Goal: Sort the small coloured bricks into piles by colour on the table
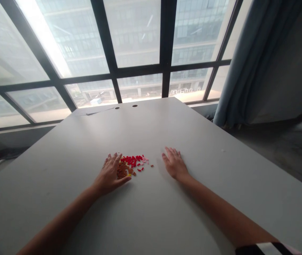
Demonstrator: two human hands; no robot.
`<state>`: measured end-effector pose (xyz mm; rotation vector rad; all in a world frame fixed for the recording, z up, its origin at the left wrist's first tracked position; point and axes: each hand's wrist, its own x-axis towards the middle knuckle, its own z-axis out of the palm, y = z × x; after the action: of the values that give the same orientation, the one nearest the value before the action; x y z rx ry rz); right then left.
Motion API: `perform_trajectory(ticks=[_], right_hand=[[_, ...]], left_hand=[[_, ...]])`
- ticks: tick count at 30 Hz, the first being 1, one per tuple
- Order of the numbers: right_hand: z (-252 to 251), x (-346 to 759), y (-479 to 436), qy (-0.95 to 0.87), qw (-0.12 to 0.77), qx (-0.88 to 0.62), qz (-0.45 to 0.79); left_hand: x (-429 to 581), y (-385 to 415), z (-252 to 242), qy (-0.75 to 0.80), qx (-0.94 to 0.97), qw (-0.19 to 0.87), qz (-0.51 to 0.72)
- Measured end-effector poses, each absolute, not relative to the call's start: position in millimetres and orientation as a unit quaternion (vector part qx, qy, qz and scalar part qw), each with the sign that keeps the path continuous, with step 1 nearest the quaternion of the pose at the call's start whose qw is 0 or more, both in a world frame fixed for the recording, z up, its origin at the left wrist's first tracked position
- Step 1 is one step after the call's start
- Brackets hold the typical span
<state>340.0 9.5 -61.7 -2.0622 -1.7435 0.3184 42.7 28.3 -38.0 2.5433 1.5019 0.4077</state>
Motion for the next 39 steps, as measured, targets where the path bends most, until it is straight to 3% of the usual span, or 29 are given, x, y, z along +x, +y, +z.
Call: perform_trajectory(ticks=[11, 18, 22, 28, 39], right_hand=[[-51.0, 192.2, 36.3, -0.772, 0.200, -0.594, 0.110], [-43.0, 125.6, 32.8, -0.800, 0.231, -0.526, 0.175], [-35.7, 127.3, 50.7, -0.788, 0.277, -0.518, 0.184], [-38.2, 148.6, 82.1, -0.824, 0.232, -0.491, 0.161], [-20.6, 161.5, 44.3, -0.856, 0.261, -0.385, 0.224]], left_hand=[[15.1, 20.6, -50.1, 0.487, 0.838, 0.115, 0.218], [-33.1, -20.2, -52.6, 0.543, 0.813, 0.001, 0.210], [-43.0, -37.5, -53.4, 0.563, 0.804, -0.023, 0.192], [-24.1, -28.9, -61.1, 0.574, 0.802, -0.019, 0.162], [-46.4, 9.8, -62.8, 0.570, 0.798, 0.041, 0.194]])
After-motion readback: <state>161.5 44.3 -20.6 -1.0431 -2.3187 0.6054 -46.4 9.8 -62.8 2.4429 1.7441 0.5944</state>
